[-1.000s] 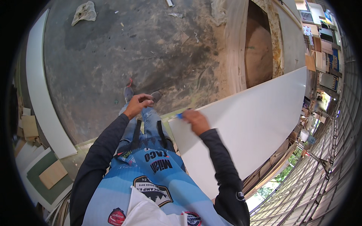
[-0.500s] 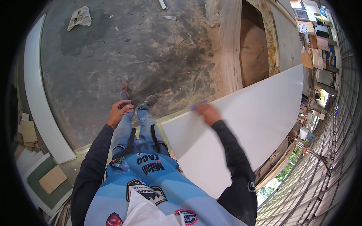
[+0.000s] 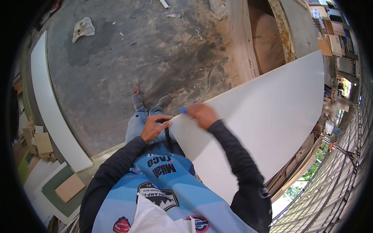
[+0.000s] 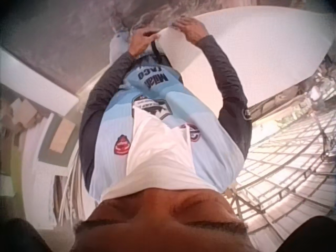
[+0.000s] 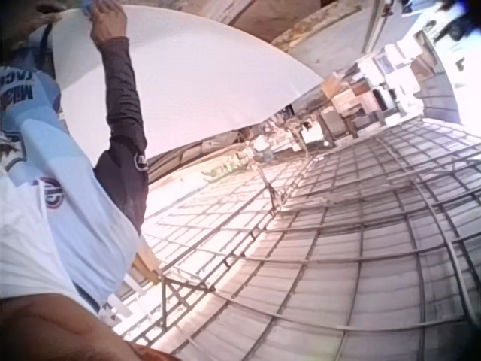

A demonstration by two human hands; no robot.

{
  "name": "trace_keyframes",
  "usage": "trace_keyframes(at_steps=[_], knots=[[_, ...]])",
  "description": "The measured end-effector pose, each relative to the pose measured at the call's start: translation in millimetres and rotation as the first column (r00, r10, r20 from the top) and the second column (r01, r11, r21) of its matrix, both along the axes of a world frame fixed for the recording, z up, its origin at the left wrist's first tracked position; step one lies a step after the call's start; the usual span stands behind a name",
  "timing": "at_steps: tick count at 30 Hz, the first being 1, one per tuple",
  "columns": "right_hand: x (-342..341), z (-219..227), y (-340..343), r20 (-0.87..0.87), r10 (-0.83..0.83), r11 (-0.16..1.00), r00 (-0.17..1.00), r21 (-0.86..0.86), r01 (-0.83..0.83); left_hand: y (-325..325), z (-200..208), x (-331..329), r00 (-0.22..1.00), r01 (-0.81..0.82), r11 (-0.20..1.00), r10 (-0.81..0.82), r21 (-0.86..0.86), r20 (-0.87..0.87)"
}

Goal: The person sands the edge of a white wooden board using a small sanding block held by hand, moving along the perimeter and smoothing the surface.

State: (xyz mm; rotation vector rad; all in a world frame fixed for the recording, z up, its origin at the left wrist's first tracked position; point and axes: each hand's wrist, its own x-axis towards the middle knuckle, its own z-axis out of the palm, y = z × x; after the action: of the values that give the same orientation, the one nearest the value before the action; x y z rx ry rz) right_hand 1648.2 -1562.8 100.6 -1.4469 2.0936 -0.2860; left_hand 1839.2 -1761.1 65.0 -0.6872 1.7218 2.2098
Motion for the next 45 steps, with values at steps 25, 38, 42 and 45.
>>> trace_keyframes(at_steps=[25,38,42,45], knots=[[139.9,28.1,3.5,0.619,-0.786,-0.239,-0.002,-0.301,0.923,-1.4,20.2,-39.7,0.974,0.144,0.858,-0.211,-0.493,-0.082],[195.4,19.5,-95.9,0.963,-0.220,-0.167,-0.154,0.118,0.979,-54.7,64.1,-25.6,0.812,0.584,0.683,-0.502,0.439,-0.297],[198.8,17.6,-99.7,0.676,-0.723,-0.276,-0.146,-0.089,0.957,-82.9,63.4,-30.2,0.894,0.441,0.855,-0.446,0.272,-0.048],[179.5,0.4,-34.6,0.275,-0.919,-0.391,-0.284,-0.530,0.752,-108.5,11.9,-52.2,0.889,0.413,0.877,-0.447,-0.245,-0.102]])
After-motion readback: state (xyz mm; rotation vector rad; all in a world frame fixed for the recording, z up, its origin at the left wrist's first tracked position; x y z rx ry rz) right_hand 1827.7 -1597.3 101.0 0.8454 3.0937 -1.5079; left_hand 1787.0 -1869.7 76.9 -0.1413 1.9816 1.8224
